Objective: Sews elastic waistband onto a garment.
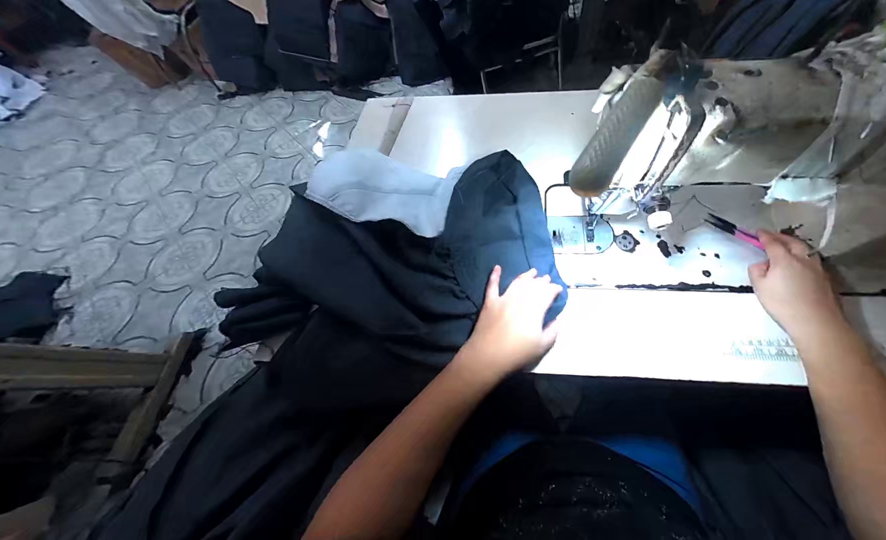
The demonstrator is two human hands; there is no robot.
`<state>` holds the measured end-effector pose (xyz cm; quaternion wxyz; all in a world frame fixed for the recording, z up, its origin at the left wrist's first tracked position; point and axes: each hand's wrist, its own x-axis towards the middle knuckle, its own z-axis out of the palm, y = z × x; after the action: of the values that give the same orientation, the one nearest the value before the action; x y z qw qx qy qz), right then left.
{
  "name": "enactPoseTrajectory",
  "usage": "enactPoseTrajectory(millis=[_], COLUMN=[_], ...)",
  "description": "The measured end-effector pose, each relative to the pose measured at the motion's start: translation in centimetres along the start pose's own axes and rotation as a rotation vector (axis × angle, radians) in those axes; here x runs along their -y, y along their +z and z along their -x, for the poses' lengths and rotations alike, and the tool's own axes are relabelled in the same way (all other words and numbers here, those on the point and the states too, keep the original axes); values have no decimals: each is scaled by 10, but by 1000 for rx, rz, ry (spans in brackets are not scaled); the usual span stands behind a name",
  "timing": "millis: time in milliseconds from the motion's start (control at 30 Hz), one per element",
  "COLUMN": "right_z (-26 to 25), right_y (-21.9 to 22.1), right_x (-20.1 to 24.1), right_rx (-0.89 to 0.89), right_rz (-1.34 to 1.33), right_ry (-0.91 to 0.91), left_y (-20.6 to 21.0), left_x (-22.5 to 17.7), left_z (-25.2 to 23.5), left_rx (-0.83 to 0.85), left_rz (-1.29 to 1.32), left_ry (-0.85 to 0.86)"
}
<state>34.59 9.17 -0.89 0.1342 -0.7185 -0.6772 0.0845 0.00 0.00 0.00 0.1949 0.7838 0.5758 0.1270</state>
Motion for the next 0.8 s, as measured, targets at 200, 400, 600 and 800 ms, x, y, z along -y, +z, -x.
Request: enactPoseTrajectory(millis=[200,400,600,800], right_z=[-15,-29,-23,0], right_y=[-4,9,2,9], right_x=[13,54,64,64], right_rx=[-100,-4,77,111], right_rz=[127,143,143,238], right_ry=[-146,-162,-150,-279], left_y=[5,13,8,11], left_x=[31,36,35,34], left_z=[-15,-11,0,1], left_rx=[-349,-380,-292,-327], left_rz=[290,341,343,320], left_ry=[-97,-60,-12,4])
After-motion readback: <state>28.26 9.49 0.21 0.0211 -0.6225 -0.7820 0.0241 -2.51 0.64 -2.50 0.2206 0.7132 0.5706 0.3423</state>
